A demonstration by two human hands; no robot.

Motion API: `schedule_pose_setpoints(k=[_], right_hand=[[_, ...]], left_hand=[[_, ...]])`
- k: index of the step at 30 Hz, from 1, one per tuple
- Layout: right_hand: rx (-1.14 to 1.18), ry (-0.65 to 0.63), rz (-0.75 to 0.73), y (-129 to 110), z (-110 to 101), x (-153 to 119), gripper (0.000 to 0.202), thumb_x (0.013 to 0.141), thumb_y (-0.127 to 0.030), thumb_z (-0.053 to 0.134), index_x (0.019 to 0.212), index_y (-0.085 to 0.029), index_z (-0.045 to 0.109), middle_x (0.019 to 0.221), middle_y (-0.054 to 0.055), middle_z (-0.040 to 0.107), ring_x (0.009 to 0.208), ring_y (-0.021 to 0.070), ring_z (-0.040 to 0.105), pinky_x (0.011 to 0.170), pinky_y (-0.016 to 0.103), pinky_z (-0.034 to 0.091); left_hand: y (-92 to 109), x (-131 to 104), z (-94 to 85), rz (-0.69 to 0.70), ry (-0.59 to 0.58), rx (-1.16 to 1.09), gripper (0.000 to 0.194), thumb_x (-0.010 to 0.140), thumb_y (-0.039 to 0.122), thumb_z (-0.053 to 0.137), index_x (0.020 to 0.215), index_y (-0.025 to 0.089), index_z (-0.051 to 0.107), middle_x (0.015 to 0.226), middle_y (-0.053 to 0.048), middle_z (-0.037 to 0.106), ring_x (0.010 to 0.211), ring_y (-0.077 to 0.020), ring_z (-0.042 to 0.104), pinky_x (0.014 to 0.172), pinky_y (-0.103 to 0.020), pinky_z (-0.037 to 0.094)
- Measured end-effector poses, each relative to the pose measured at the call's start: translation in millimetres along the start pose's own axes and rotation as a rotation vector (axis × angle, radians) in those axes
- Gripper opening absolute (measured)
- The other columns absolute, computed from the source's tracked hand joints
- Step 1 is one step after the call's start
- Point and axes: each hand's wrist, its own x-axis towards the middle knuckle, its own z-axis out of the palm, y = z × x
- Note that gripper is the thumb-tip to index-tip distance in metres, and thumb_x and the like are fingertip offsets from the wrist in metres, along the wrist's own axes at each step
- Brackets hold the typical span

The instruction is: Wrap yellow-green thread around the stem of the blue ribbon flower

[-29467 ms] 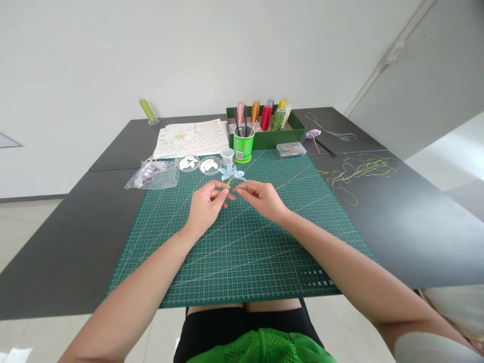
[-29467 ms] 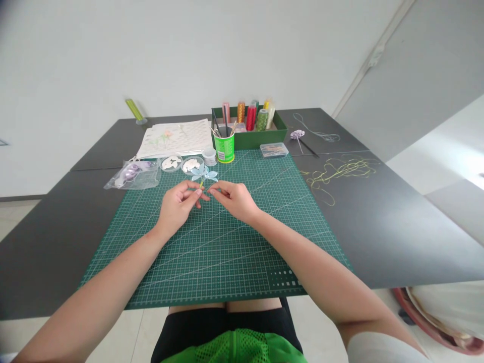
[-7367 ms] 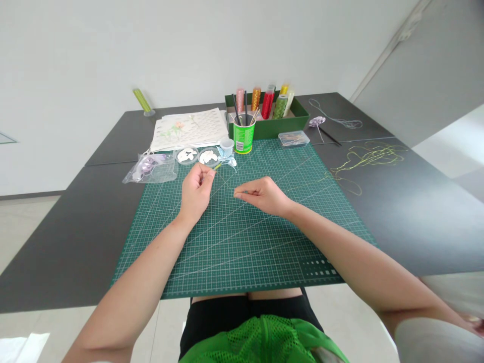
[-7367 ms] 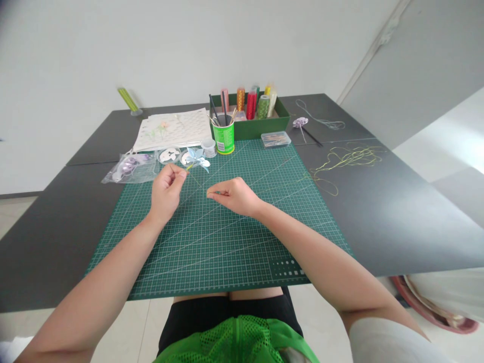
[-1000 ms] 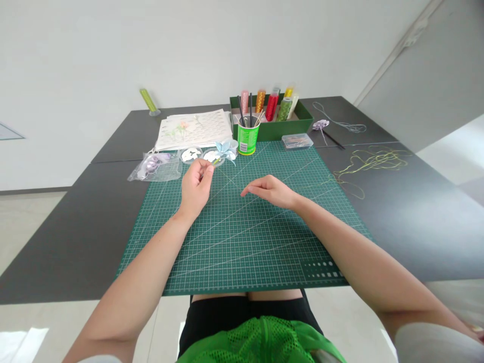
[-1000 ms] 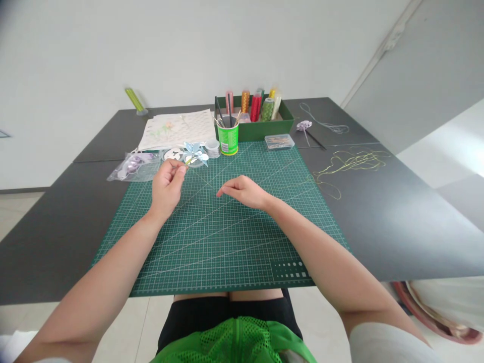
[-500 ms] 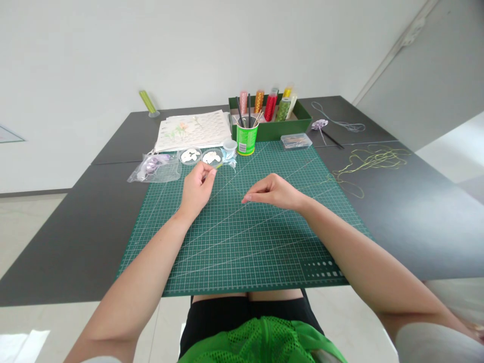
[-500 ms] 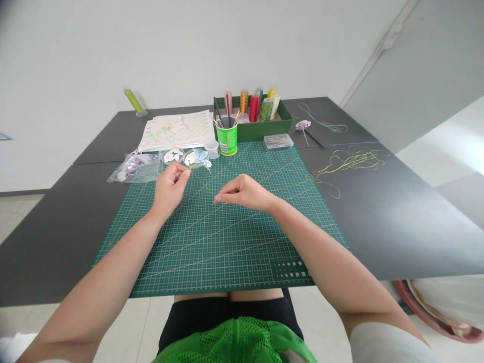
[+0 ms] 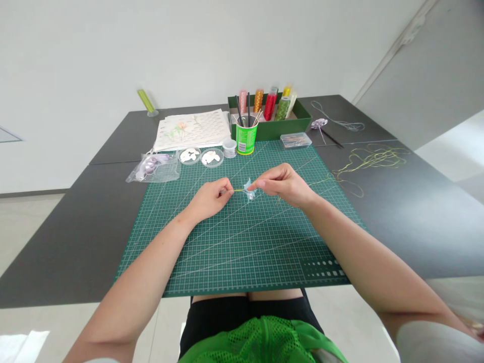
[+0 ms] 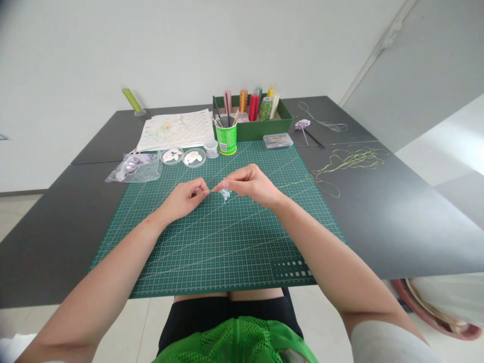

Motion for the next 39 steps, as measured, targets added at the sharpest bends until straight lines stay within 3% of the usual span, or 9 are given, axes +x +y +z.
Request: schedule_pose_setpoints(k=[8,22,29,33,36,39], right_hand=[[0.082,0.123,0.007,3.8,-0.5,2.0,0.028,0.084,-0.042,0.073,0.093,-0.016,0.082,0.046,-0.008,0.031,0.045,0.0051,0.021,0.045,0.025,0.014],[0.045,0.182,0.041,14.1,-3.7,7.6,0.030,0.085,-0.040,0.071,0.101,-0.016,0.080,0.046,-0.010,0.030,0.045,0.0053,0.019,0.044,0.026,0.012],[-0.035,0.178,0.081,16.4,-1.3,8.1,0.034,0.086,-0.042,0.070,0.104,-0.015,0.080,0.046,-0.010,0.031,0.046,0.0054,0.020,0.044,0.026,0.012],[-0.121,0.178,0.107,18.0,0.0,9.5,0.033,0.085,-0.043,0.070,0.101,-0.016,0.080,0.050,-0.006,0.045,0.047,0.0059,0.028,0.045,0.025,0.018],[-0.199,0.169,0.107,20.6,-1.1,11.5,0.032,0.083,-0.043,0.071,0.096,-0.017,0.081,0.066,0.001,0.065,0.058,0.0091,0.047,0.053,0.025,0.033],[-0.226,0.090,0.152,25.4,-4.6,13.7,0.033,0.079,-0.045,0.072,0.090,-0.016,0.081,0.080,0.006,0.073,0.067,0.0130,0.056,0.060,0.026,0.041]], left_hand=[[10.0,-5.4,4.2,0.093,-0.195,-0.119,0.017,0.091,0.026,0.055,0.075,0.020,0.056,0.059,0.006,0.051,0.052,-0.0115,0.045,0.054,-0.024,0.033],[17.9,-10.6,2.9,0.088,-0.342,-0.404,0.021,0.093,0.033,0.059,0.078,0.020,0.054,0.053,0.008,0.044,0.046,-0.0081,0.036,0.049,-0.022,0.028],[22.0,-13.6,2.2,0.080,-0.413,-0.513,0.019,0.095,0.032,0.059,0.082,0.019,0.056,0.054,0.005,0.057,0.048,-0.0089,0.052,0.053,-0.022,0.040],[24.1,-14.1,3.6,0.052,-0.407,-0.575,0.022,0.093,0.035,0.063,0.081,0.019,0.056,0.062,0.000,0.068,0.053,-0.0110,0.060,0.053,-0.022,0.046],[25.5,-13.8,4.2,0.063,-0.371,-0.600,0.026,0.091,0.039,0.067,0.080,0.018,0.057,0.070,-0.005,0.074,0.060,-0.0136,0.067,0.058,-0.026,0.054],[24.9,-13.5,4.6,0.084,-0.286,-0.592,0.027,0.090,0.041,0.070,0.080,0.017,0.061,0.077,-0.007,0.077,0.067,-0.0157,0.071,0.065,-0.028,0.058]])
